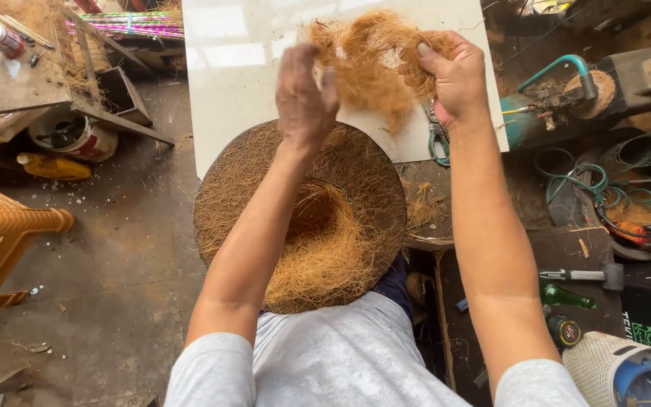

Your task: The person pulls and arranges loose coconut fiber strands on the brim of a straw hat, then uses a spray gun to apply a clear coating to the hat's surface.

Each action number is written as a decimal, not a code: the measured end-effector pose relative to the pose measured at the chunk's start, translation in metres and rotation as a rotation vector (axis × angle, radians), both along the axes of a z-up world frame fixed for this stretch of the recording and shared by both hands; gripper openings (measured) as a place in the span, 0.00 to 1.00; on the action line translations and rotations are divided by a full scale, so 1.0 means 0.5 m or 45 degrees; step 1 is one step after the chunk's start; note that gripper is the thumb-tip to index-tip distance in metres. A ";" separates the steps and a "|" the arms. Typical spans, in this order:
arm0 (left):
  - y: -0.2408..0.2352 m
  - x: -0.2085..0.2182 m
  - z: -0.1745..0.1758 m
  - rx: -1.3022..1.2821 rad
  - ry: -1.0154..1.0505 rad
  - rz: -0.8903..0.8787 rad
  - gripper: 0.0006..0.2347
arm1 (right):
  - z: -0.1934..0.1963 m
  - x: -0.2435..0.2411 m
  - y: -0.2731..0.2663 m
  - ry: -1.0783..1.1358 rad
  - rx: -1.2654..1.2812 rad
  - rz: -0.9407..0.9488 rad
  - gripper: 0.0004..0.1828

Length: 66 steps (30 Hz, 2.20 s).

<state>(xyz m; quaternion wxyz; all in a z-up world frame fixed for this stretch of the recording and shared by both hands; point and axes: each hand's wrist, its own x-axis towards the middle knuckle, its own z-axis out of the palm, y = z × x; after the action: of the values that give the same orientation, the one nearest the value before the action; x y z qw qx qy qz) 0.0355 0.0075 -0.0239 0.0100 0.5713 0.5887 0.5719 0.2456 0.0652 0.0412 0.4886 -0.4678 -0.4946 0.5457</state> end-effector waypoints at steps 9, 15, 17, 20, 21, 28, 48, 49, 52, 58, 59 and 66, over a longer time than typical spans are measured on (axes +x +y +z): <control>0.154 0.050 -0.104 -0.044 0.504 -0.151 0.14 | 0.073 -0.060 -0.073 -0.718 0.206 0.225 0.05; 0.195 -0.022 -0.136 -0.293 0.665 0.030 0.14 | 0.159 0.019 -0.121 -0.609 0.208 0.059 0.05; 0.199 -0.053 -0.144 -0.333 0.683 0.086 0.15 | 0.176 0.066 -0.139 -0.381 0.241 0.003 0.04; 0.203 -0.072 -0.125 -0.430 0.649 0.131 0.18 | 0.187 0.121 -0.158 -0.042 0.299 -0.082 0.05; 0.201 -0.077 -0.112 -0.495 0.598 0.126 0.22 | 0.188 0.134 -0.164 0.073 0.316 -0.102 0.09; 0.083 -0.095 0.044 -1.192 0.468 -0.112 0.36 | 0.150 0.153 -0.240 0.508 0.189 -0.097 0.15; -0.523 0.018 -0.018 -0.718 -1.497 -0.647 0.11 | -0.108 -0.068 -0.480 -0.202 0.118 0.451 0.07; -0.527 0.010 -0.024 -0.712 -1.497 -0.633 0.11 | -0.130 -0.059 -0.471 -0.197 0.118 0.465 0.07; -0.521 -0.016 -0.038 -0.712 -1.624 -0.570 0.11 | -0.173 -0.040 -0.440 -0.076 -0.057 0.351 0.09; -0.511 -0.020 -0.030 -0.653 -1.801 -0.543 0.06 | -0.063 -0.089 -0.478 -0.156 -0.122 0.724 0.25; -0.510 -0.019 -0.032 -0.604 -1.825 -0.528 0.06 | -0.082 -0.090 -0.483 -0.154 -0.082 0.754 0.20; -0.528 -0.015 0.027 -0.608 -1.051 -0.728 0.27 | -0.058 -0.101 -0.489 -0.281 0.149 0.733 0.14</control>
<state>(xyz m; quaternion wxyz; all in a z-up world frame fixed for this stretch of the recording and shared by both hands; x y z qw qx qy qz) 0.0280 -0.2563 -0.0106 0.5239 0.4187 0.4706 0.5734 0.1950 -0.1792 0.0120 0.2835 -0.3360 -0.6875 0.5780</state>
